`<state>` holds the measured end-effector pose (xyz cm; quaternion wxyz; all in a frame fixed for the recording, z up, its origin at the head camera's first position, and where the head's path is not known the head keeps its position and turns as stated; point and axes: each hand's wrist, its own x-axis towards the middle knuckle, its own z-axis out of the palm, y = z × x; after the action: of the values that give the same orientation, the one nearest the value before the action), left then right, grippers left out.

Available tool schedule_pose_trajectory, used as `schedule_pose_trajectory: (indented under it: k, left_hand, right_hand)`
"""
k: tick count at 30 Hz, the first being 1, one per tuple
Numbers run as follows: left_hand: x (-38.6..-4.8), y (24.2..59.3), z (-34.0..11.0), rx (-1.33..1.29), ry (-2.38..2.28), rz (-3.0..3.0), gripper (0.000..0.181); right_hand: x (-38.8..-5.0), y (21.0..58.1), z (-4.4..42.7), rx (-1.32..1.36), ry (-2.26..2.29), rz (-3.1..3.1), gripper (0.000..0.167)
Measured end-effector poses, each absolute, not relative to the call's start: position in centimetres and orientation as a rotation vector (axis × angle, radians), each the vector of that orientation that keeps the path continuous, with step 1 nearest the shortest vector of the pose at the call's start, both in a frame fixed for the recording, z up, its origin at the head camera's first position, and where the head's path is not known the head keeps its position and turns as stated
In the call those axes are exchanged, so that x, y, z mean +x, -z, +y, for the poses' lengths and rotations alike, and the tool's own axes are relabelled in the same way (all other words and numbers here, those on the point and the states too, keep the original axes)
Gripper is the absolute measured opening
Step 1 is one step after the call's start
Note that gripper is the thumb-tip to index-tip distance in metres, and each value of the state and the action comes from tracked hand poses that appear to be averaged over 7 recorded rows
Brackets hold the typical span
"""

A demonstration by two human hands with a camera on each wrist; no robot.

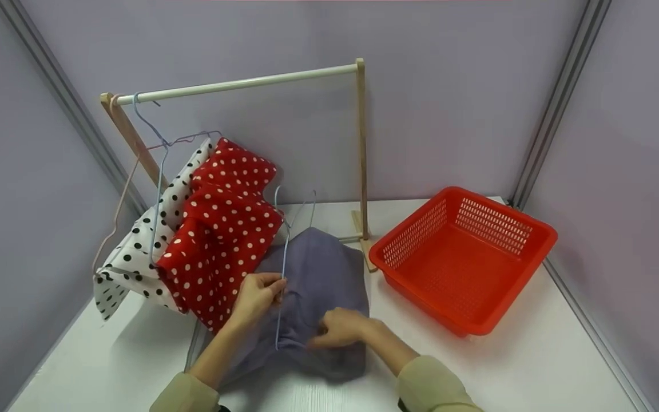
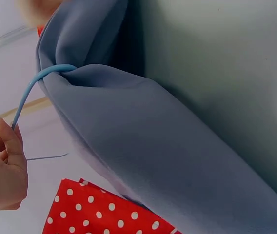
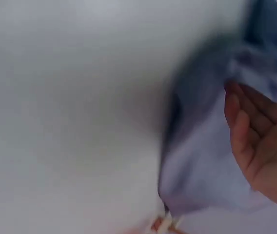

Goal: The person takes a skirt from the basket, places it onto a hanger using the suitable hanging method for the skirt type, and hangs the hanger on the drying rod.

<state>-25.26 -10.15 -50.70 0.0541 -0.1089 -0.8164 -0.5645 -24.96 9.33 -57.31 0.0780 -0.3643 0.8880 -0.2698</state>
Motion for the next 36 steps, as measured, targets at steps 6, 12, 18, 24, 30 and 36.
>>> schedule_pose_trajectory:
  k: [6, 12, 18, 24, 30, 36]
  left_hand:
    - [-25.2, 50.8, -10.2, -0.351, 1.728, -2.477, 0.016]
    - [-25.3, 50.8, -10.2, -0.371, 1.765, -2.496, 0.017]
    - [-25.3, 50.5, -10.5, -0.348, 1.775, -2.509, 0.015]
    - [-25.4, 50.5, -10.7, -0.341, 1.713, -2.536, 0.016]
    - [-25.5, 50.6, -10.9, -0.333, 1.738, -2.537, 0.015]
    - [-25.4, 50.7, -10.8, -0.317, 1.75, -2.535, 0.013]
  right_hand:
    - [-30.2, 53.4, 10.1, -0.811, 1.097, 3.019, 0.016]
    - [-32.7, 52.5, 9.6, -0.697, 0.895, 3.292, 0.012]
    - [-33.4, 53.0, 9.1, -0.679, 0.726, 3.401, 0.013]
    - [-33.8, 53.3, 9.3, -0.694, 0.63, 3.443, 0.013]
    - [-34.0, 53.1, 9.3, -0.675, 0.616, 3.435, 0.012]
    - [-34.2, 52.6, 9.3, -0.646, 0.689, 3.391, 0.016]
